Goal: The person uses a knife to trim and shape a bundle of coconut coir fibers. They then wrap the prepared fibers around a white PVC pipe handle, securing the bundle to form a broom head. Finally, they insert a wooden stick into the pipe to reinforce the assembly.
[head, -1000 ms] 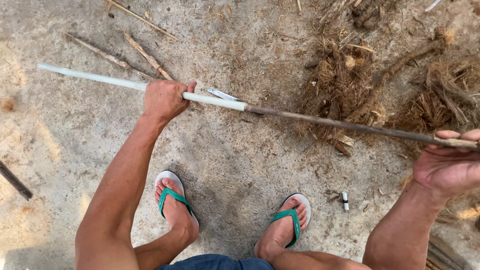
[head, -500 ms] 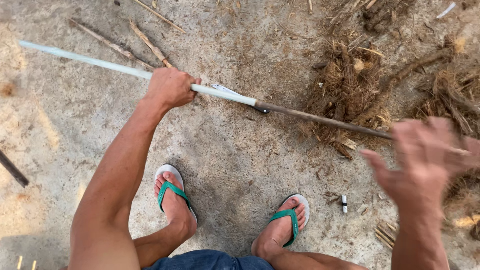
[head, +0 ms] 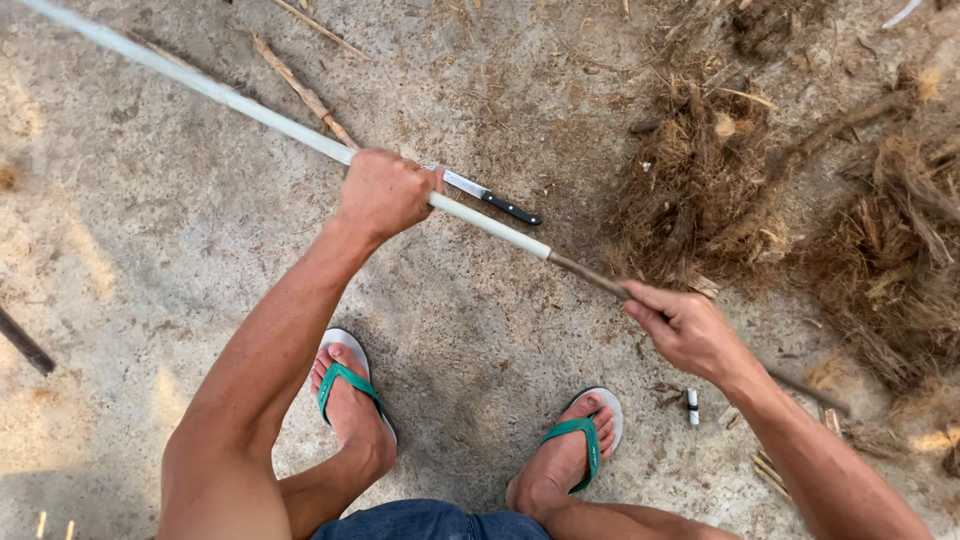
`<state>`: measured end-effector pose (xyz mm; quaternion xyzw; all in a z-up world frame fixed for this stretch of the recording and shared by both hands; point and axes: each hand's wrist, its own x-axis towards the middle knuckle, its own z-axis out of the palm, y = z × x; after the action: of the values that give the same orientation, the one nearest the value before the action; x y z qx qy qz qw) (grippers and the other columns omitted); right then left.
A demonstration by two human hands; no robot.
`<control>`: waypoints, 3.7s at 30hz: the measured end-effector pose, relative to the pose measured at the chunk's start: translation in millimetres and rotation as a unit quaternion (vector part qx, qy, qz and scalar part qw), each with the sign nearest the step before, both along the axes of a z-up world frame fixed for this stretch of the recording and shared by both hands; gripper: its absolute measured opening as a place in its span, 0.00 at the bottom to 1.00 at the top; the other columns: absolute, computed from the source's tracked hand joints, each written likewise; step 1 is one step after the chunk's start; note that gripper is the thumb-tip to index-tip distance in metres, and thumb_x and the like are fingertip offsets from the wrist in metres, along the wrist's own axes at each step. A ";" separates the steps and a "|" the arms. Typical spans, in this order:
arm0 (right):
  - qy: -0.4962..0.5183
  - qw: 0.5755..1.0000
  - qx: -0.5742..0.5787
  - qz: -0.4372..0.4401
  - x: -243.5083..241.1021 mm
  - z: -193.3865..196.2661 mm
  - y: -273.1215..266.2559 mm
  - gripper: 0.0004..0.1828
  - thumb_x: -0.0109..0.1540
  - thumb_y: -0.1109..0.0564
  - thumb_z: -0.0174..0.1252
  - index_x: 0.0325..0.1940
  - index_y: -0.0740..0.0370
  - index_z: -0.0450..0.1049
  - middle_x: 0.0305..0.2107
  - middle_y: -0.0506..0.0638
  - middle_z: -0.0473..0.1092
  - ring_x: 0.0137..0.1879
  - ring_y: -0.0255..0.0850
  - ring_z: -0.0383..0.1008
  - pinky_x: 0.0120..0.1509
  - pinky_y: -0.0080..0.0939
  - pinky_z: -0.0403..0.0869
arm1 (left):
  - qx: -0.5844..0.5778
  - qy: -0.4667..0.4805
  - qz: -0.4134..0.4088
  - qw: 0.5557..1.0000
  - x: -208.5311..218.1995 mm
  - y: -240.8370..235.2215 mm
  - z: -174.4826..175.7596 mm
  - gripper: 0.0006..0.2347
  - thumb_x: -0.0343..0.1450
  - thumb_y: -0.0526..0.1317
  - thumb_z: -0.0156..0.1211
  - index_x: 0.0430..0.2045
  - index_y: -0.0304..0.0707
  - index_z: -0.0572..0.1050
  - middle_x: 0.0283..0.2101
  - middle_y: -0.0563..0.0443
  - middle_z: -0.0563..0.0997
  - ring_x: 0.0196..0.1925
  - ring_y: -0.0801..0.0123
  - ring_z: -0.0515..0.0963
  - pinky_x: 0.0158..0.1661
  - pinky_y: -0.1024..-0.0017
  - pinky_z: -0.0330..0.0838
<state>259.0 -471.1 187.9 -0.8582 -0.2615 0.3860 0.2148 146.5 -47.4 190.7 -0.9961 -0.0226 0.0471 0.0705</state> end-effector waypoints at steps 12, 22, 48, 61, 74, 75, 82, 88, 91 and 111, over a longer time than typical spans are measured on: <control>-0.033 0.990 0.107 -0.085 -34.8 -39.5 -20.0 0.22 0.69 0.44 0.53 0.65 0.50 0.75 0.30 0.54 0.76 0.29 0.41 0.69 0.31 0.46 0.70 | -0.020 -0.342 0.033 0.939 -3.7 -35.6 -36.0 0.16 0.66 0.40 0.63 0.49 0.51 0.75 0.55 0.43 0.70 0.60 0.54 0.72 0.65 0.53 0.59; -0.374 0.911 0.173 -0.005 -83.2 -23.5 12.5 0.17 0.67 0.53 0.58 0.58 0.58 0.77 0.29 0.54 0.73 0.28 0.49 0.73 0.29 0.49 0.71 | -0.876 -0.349 0.299 0.147 58.6 -67.7 -34.1 0.21 0.75 0.62 0.46 0.37 0.41 0.67 0.26 0.53 0.66 0.25 0.69 0.66 0.29 0.65 0.69; -0.352 0.929 0.111 0.020 -66.6 3.6 -21.0 0.20 0.62 0.52 0.62 0.58 0.55 0.77 0.30 0.55 0.76 0.31 0.52 0.76 0.32 0.51 0.74 | -0.834 -0.426 0.334 0.110 32.5 23.6 -11.6 0.24 0.71 0.66 0.53 0.20 0.47 0.61 0.17 0.60 0.59 0.15 0.74 0.56 0.16 0.73 0.47; 0.055 0.964 0.210 -0.156 -64.4 -0.9 31.6 0.24 0.63 0.49 0.59 0.61 0.62 0.75 0.21 0.44 0.69 0.23 0.32 0.62 0.23 0.35 0.62 | -0.892 -0.345 0.271 0.104 60.4 -62.9 3.9 0.23 0.73 0.65 0.48 0.22 0.46 0.60 0.17 0.61 0.52 0.15 0.78 0.48 0.14 0.74 0.41; 0.079 0.951 0.271 -0.129 -64.8 -28.4 19.6 0.16 0.71 0.53 0.56 0.55 0.67 0.80 0.21 0.46 0.64 0.25 0.31 0.59 0.24 0.34 0.60 | -0.889 -0.361 0.265 0.095 49.5 -37.2 -1.7 0.23 0.74 0.63 0.50 0.22 0.46 0.60 0.18 0.63 0.51 0.15 0.79 0.47 0.14 0.76 0.42; 0.179 0.930 0.279 -0.161 -61.2 -28.4 16.9 0.17 0.72 0.52 0.54 0.54 0.69 0.80 0.20 0.44 0.63 0.23 0.30 0.58 0.23 0.32 0.58 | -0.893 -0.361 0.254 0.090 47.2 -38.6 -1.2 0.22 0.74 0.63 0.49 0.22 0.46 0.60 0.18 0.63 0.51 0.15 0.79 0.47 0.14 0.76 0.42; 0.032 0.944 0.324 -0.055 -67.8 1.0 68.8 0.22 0.72 0.50 0.51 0.59 0.72 0.71 0.24 0.45 0.68 0.22 0.30 0.64 0.19 0.31 0.65 | -0.907 -0.301 0.276 0.105 54.8 -86.5 13.1 0.23 0.74 0.64 0.48 0.22 0.45 0.60 0.18 0.61 0.52 0.15 0.77 0.49 0.12 0.74 0.43; -0.321 0.901 0.293 0.017 -67.7 -2.6 73.5 0.18 0.73 0.49 0.51 0.55 0.69 0.69 0.31 0.55 0.72 0.29 0.41 0.71 0.27 0.42 0.71 | -0.887 -0.341 0.290 0.111 55.3 -68.8 24.3 0.23 0.74 0.64 0.47 0.22 0.45 0.60 0.17 0.62 0.53 0.14 0.79 0.50 0.13 0.75 0.43; -0.020 0.945 0.305 -0.118 -76.4 -23.2 69.6 0.18 0.75 0.49 0.48 0.51 0.68 0.73 0.25 0.53 0.66 0.26 0.38 0.66 0.28 0.41 0.67 | -0.894 -0.330 0.280 0.118 51.5 -87.7 18.4 0.24 0.74 0.64 0.47 0.22 0.45 0.58 0.16 0.62 0.51 0.14 0.77 0.48 0.12 0.73 0.41; 0.121 0.924 0.334 -0.142 -60.8 -22.1 89.8 0.12 0.69 0.57 0.56 0.46 0.69 0.81 0.28 0.50 0.77 0.33 0.34 0.76 0.36 0.36 0.75 | -0.902 -0.324 0.259 0.117 51.5 -81.4 16.8 0.24 0.72 0.66 0.50 0.23 0.46 0.59 0.17 0.62 0.50 0.15 0.78 0.47 0.15 0.74 0.40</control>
<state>198.2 -381.4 165.8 -0.7117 -0.2227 0.3426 0.5714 198.0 -128.7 207.6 -0.1900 -0.2412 -0.2789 -0.9099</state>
